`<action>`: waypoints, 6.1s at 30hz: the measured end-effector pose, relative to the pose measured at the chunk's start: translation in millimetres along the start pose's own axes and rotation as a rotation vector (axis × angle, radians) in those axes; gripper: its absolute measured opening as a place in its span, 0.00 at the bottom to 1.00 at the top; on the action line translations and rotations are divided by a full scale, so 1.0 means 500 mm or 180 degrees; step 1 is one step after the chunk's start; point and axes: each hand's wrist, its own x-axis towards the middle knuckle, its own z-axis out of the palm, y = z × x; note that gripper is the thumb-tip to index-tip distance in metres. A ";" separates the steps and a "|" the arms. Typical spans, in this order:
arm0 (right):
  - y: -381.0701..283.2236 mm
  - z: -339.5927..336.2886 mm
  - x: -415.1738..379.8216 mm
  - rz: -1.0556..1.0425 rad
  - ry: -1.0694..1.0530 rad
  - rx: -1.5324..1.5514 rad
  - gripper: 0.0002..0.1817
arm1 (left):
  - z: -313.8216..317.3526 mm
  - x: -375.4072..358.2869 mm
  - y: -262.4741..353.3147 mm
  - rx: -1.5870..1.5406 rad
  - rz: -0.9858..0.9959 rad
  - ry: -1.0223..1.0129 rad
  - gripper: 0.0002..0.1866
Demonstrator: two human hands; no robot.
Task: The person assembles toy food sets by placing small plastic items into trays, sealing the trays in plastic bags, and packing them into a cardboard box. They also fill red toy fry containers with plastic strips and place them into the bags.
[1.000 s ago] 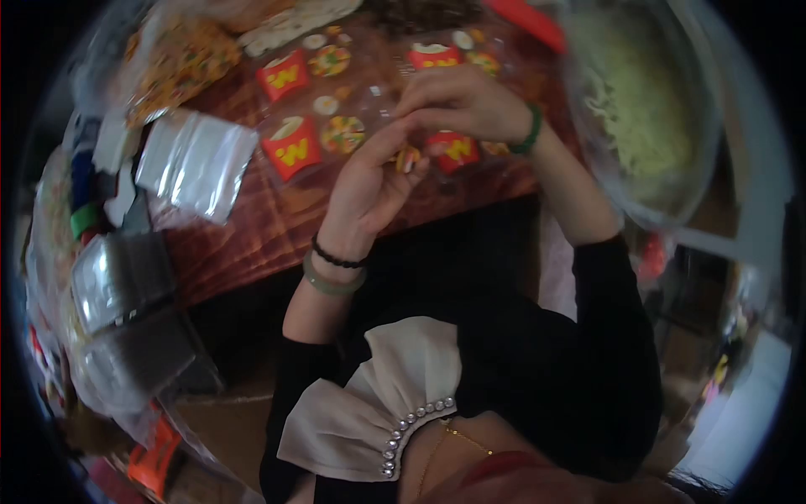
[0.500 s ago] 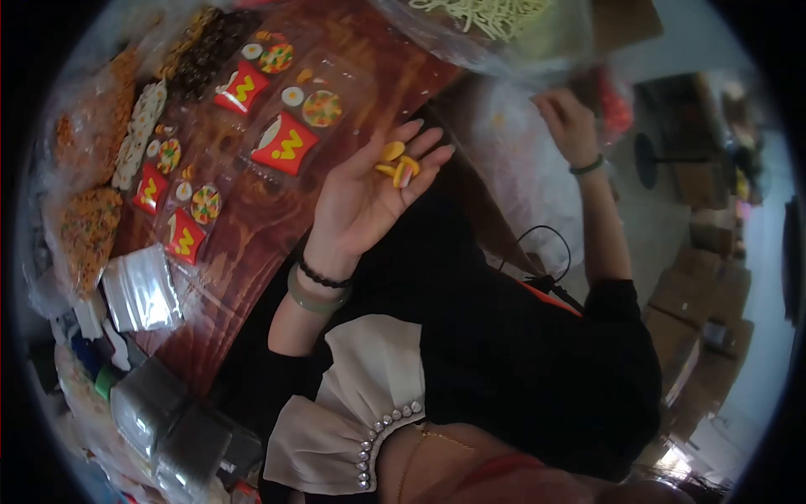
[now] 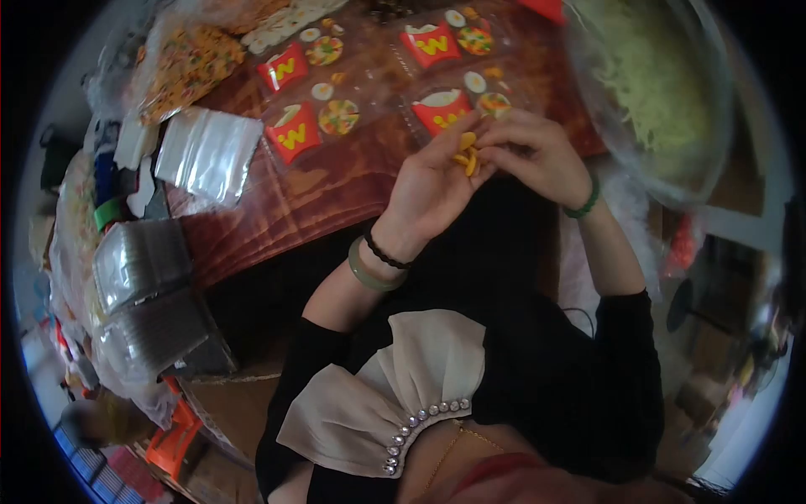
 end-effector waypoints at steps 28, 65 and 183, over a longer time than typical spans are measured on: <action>0.114 0.169 0.324 -0.0231 -0.0065 -0.0968 0.10 | -0.128 -0.063 0.174 -0.0599 0.0991 0.0720 0.21; 0.373 -0.110 0.403 -0.0053 0.0170 -0.0873 0.14 | -0.405 0.672 0.541 -0.0215 -0.0014 0.0178 0.13; 0.011 0.090 0.320 0.0276 -0.1864 0.0139 0.12 | -0.089 -0.059 0.176 0.0160 0.0983 0.0415 0.21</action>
